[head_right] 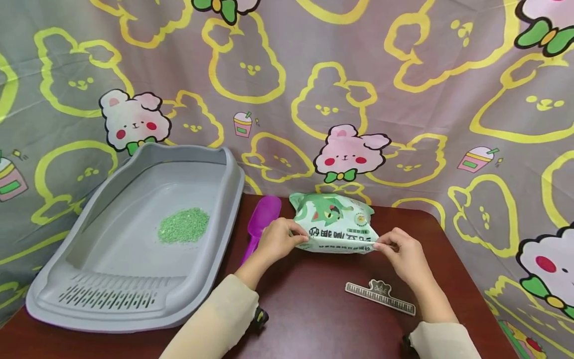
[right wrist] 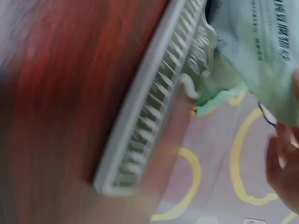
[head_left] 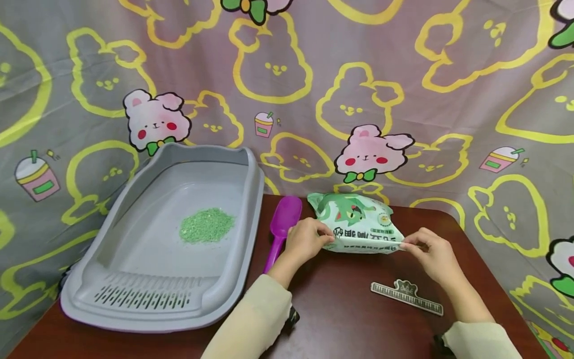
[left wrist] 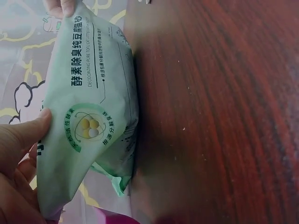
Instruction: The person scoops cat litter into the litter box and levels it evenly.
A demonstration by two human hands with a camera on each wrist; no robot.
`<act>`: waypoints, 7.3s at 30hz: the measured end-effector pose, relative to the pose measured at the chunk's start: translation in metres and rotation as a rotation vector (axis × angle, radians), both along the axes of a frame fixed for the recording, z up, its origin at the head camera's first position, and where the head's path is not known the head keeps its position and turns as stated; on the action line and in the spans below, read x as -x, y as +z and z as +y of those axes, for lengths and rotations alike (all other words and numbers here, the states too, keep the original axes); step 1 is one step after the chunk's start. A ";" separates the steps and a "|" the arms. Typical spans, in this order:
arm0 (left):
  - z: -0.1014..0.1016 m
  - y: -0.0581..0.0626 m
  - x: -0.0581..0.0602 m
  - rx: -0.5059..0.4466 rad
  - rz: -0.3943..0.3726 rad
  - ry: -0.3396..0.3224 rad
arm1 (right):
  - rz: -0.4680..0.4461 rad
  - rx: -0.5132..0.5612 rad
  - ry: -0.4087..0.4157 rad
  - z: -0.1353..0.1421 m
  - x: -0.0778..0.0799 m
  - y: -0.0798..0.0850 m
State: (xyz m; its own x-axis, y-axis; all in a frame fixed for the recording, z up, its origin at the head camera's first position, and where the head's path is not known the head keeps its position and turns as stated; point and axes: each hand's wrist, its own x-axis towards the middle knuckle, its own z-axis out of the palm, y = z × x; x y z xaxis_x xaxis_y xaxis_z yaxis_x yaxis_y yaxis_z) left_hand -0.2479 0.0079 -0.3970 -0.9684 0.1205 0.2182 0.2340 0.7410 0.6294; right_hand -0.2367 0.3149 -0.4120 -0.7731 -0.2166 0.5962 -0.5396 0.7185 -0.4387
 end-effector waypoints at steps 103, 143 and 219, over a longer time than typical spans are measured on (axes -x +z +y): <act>-0.003 -0.003 0.006 -0.105 -0.028 -0.032 | 0.374 -0.171 -0.067 0.040 -0.041 0.029; -0.003 -0.004 0.005 -0.116 -0.012 -0.045 | 0.238 -0.187 -0.080 0.008 -0.021 0.021; -0.010 -0.007 0.006 -0.071 0.026 -0.058 | -0.042 -0.198 -0.056 -0.058 0.004 0.012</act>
